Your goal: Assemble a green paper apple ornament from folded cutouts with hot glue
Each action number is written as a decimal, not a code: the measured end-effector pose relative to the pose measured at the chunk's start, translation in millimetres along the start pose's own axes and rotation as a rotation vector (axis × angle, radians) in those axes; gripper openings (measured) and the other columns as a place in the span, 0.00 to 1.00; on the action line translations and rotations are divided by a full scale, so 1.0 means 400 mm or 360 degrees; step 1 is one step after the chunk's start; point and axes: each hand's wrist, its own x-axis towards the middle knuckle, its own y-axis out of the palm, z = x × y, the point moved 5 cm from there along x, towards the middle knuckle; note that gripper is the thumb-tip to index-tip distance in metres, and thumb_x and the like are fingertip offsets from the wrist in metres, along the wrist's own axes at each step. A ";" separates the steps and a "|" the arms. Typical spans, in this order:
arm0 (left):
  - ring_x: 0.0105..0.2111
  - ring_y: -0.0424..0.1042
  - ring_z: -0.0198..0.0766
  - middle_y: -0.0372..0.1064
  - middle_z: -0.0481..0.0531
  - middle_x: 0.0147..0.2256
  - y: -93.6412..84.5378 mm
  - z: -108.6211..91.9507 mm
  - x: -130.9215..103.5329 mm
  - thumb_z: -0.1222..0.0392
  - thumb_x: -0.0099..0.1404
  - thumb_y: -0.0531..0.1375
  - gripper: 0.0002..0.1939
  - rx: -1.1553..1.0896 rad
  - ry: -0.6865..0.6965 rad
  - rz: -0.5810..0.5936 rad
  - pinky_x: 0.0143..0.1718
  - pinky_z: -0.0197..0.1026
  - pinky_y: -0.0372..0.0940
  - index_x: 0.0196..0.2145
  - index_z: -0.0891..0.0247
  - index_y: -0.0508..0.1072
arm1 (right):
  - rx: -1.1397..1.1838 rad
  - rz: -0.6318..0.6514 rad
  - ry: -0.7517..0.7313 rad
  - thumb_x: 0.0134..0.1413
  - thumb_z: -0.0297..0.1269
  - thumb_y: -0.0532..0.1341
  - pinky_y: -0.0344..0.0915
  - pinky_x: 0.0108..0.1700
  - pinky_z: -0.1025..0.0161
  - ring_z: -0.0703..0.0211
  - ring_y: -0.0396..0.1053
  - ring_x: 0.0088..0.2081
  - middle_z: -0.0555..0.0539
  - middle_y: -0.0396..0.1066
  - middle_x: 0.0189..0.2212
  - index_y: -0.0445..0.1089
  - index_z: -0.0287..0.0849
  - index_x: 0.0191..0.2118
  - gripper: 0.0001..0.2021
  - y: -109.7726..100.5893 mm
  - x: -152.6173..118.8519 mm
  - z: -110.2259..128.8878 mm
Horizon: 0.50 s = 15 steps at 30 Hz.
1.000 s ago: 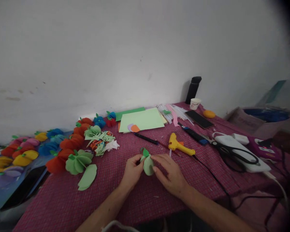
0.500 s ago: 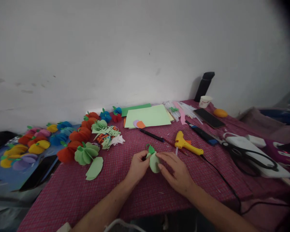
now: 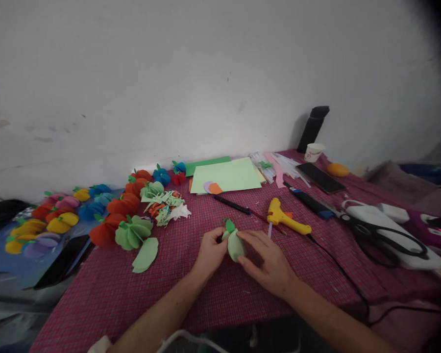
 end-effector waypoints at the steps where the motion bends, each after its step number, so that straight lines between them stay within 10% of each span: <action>1: 0.21 0.52 0.28 0.55 0.43 0.19 -0.001 0.001 0.000 0.55 0.52 0.57 0.11 -0.0007 -0.0011 -0.0014 0.23 0.31 0.51 0.21 0.67 0.67 | 0.0000 0.0019 0.0012 0.50 0.36 0.58 0.61 0.49 0.52 0.53 0.61 0.48 0.42 0.65 0.46 0.60 0.43 0.52 0.21 0.002 -0.001 0.000; 15: 0.21 0.54 0.28 0.57 0.43 0.20 -0.002 0.008 0.001 0.54 0.52 0.58 0.11 0.0008 -0.0039 -0.0045 0.23 0.31 0.52 0.23 0.67 0.68 | -0.0015 0.0101 0.0073 0.46 0.37 0.62 0.60 0.51 0.55 0.54 0.60 0.49 0.44 0.63 0.48 0.55 0.44 0.54 0.28 0.019 -0.007 -0.012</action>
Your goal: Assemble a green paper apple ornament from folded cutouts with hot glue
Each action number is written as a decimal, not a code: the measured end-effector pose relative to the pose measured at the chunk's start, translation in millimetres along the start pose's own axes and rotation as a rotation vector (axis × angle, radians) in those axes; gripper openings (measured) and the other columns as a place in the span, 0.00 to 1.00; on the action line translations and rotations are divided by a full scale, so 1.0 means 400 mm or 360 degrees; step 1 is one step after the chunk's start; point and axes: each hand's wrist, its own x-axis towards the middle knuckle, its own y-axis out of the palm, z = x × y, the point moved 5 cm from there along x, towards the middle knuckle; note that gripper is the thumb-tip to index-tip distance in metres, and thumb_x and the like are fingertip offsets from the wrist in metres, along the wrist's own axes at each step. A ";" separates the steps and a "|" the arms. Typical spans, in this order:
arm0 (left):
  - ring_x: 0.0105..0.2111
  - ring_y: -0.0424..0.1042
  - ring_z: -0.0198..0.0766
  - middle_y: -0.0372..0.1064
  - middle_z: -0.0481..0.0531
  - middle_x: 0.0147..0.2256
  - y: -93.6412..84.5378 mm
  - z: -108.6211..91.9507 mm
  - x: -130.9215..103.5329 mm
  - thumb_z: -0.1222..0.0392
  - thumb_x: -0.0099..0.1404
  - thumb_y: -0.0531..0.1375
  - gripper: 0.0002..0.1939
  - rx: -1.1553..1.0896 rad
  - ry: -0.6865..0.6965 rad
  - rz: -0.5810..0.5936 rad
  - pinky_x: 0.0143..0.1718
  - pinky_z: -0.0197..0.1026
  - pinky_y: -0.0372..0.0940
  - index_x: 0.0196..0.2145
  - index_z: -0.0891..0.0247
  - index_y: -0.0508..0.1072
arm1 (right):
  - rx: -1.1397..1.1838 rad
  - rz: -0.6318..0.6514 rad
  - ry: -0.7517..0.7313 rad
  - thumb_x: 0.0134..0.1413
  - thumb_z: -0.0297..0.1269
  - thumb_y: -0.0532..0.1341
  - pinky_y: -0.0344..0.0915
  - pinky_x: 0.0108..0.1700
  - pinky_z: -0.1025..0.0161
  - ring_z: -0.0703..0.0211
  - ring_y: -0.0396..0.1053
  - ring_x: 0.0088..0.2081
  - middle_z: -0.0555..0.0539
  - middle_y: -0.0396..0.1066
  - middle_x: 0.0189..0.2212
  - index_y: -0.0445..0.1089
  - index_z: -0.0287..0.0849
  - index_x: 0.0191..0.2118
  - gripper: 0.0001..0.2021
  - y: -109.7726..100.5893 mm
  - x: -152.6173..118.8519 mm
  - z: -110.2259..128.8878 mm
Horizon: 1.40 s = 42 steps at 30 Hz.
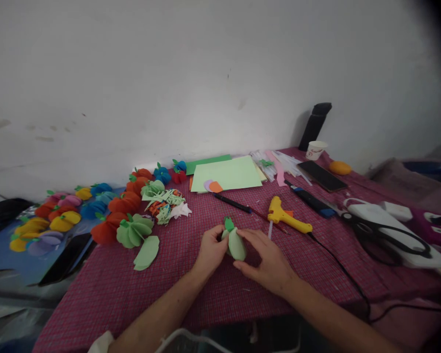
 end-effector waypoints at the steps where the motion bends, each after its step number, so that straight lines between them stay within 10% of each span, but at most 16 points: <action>1: 0.21 0.54 0.28 0.57 0.43 0.19 0.000 0.000 0.000 0.54 0.52 0.58 0.11 0.0008 0.0010 0.0000 0.23 0.31 0.51 0.23 0.67 0.68 | -0.0004 -0.0005 -0.0001 0.46 0.37 0.62 0.60 0.51 0.54 0.54 0.60 0.49 0.44 0.63 0.47 0.55 0.44 0.54 0.28 0.001 0.000 -0.001; 42: 0.22 0.56 0.29 0.59 0.43 0.21 -0.010 -0.017 0.005 0.55 0.54 0.58 0.10 0.0001 0.0095 -0.0005 0.25 0.31 0.55 0.24 0.66 0.68 | 0.0184 -0.0060 -0.0108 0.50 0.33 0.55 0.61 0.49 0.53 0.54 0.63 0.48 0.43 0.65 0.48 0.56 0.44 0.55 0.24 -0.021 -0.001 0.011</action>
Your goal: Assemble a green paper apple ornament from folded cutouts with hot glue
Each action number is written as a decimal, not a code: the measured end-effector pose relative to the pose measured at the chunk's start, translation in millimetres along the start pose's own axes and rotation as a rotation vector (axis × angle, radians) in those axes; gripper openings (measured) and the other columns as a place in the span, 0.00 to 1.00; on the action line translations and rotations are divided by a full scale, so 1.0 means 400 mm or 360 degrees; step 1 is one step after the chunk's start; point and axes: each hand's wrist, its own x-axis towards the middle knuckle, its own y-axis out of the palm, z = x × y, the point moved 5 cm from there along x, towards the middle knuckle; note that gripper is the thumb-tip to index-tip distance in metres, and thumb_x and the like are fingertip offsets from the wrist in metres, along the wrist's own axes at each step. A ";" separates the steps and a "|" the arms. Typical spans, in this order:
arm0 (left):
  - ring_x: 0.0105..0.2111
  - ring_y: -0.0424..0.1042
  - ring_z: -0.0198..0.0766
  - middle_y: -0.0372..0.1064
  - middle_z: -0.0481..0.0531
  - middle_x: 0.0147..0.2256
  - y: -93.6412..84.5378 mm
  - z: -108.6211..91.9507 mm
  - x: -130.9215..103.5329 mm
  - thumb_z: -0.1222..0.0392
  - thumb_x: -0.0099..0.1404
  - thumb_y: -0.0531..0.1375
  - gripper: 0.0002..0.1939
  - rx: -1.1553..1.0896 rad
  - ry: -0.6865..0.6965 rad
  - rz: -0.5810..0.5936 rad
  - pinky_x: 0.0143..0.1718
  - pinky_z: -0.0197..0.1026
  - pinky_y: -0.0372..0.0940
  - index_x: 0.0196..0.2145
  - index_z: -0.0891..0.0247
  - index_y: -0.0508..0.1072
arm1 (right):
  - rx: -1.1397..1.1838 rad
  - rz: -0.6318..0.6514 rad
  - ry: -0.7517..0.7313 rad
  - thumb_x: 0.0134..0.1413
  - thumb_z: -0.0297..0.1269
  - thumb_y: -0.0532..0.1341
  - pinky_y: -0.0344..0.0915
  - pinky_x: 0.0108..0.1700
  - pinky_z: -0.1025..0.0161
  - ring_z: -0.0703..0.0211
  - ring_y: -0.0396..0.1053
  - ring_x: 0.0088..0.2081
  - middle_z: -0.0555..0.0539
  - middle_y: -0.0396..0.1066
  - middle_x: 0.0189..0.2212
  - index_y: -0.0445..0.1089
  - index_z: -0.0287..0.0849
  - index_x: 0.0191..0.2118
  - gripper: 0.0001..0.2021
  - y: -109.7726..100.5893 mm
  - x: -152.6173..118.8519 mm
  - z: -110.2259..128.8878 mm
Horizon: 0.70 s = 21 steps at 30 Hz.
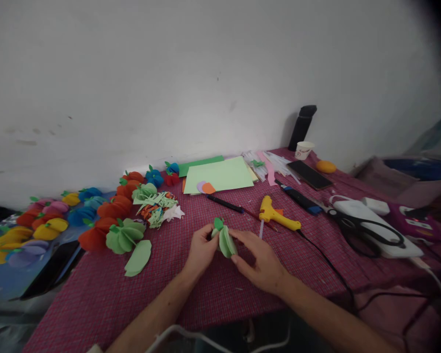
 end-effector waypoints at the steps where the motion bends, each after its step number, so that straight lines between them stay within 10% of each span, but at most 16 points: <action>1: 0.22 0.57 0.29 0.59 0.43 0.21 -0.001 0.000 0.000 0.55 0.54 0.58 0.10 0.0004 0.0009 0.0000 0.25 0.31 0.56 0.25 0.66 0.68 | 0.0007 -0.0003 -0.0007 0.50 0.32 0.55 0.61 0.50 0.53 0.54 0.63 0.49 0.43 0.65 0.48 0.56 0.44 0.55 0.24 0.000 -0.001 0.000; 21: 0.25 0.56 0.31 0.59 0.44 0.22 -0.021 -0.038 -0.010 0.58 0.56 0.56 0.08 0.0567 0.0288 -0.0119 0.27 0.32 0.52 0.24 0.64 0.70 | -0.0011 -0.0134 0.0016 0.50 0.28 0.52 0.61 0.51 0.53 0.55 0.63 0.49 0.44 0.66 0.46 0.60 0.45 0.51 0.21 -0.015 0.001 -0.006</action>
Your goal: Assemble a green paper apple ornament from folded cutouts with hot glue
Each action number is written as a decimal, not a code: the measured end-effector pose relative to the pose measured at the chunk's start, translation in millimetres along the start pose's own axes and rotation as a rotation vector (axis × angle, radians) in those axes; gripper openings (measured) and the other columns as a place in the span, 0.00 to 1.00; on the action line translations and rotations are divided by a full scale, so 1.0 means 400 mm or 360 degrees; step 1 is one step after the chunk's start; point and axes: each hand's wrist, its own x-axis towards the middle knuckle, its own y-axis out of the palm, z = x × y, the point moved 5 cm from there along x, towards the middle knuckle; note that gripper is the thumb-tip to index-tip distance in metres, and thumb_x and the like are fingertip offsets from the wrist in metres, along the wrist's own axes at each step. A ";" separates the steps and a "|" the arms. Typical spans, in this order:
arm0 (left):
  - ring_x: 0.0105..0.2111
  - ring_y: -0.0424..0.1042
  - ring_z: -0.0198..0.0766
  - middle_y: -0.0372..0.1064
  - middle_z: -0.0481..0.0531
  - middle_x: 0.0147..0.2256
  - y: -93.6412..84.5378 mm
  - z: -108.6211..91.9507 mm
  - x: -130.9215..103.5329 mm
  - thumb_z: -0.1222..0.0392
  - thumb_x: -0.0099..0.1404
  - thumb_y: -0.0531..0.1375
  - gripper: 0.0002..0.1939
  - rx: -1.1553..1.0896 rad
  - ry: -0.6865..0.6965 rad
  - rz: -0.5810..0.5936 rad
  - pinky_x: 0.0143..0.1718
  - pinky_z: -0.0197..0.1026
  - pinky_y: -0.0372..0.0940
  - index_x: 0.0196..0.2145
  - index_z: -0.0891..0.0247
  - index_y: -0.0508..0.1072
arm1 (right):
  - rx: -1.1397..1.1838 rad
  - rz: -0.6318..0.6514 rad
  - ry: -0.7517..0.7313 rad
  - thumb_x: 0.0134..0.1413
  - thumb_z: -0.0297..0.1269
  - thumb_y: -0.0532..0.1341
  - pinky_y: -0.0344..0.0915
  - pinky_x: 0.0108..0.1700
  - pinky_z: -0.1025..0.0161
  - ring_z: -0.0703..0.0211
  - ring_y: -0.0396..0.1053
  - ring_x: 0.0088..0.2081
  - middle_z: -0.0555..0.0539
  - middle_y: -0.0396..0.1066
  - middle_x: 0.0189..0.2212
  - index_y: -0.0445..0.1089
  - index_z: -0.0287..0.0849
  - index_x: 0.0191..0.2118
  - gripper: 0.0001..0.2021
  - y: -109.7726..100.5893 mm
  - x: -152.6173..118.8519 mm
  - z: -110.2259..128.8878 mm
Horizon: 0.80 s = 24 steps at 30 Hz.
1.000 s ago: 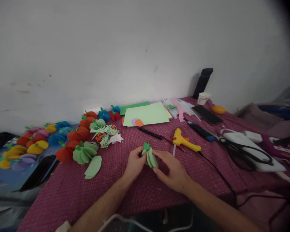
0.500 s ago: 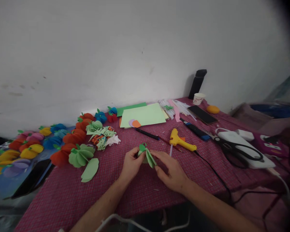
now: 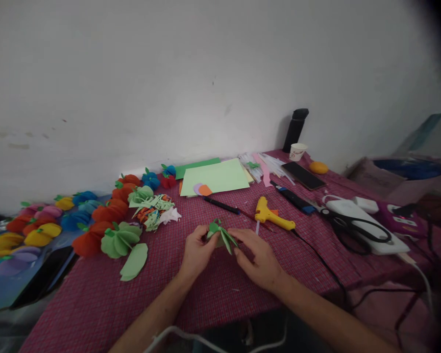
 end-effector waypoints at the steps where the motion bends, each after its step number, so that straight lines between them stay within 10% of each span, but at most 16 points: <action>1: 0.24 0.56 0.31 0.58 0.44 0.21 0.000 0.004 0.001 0.58 0.56 0.56 0.08 -0.0010 -0.0012 -0.0005 0.27 0.32 0.52 0.24 0.64 0.69 | -0.0010 -0.0002 -0.0012 0.50 0.28 0.52 0.60 0.51 0.53 0.55 0.63 0.49 0.44 0.67 0.46 0.61 0.45 0.51 0.20 -0.001 0.001 0.003; 11: 0.25 0.57 0.31 0.61 0.45 0.23 0.010 0.018 0.001 0.56 0.56 0.57 0.09 -0.0171 -0.0071 0.0077 0.27 0.32 0.54 0.27 0.64 0.71 | -0.0054 0.0052 -0.0090 0.49 0.32 0.57 0.60 0.50 0.53 0.54 0.61 0.50 0.44 0.65 0.48 0.66 0.46 0.46 0.16 -0.004 0.002 0.019; 24: 0.25 0.59 0.31 0.64 0.46 0.23 0.019 0.005 -0.002 0.57 0.53 0.59 0.09 -0.0344 -0.0146 0.0259 0.28 0.32 0.57 0.27 0.66 0.72 | 0.0138 0.0067 0.0444 0.52 0.32 0.55 0.65 0.31 0.66 0.63 0.68 0.30 0.49 0.71 0.33 0.65 0.44 0.41 0.09 0.022 -0.004 -0.037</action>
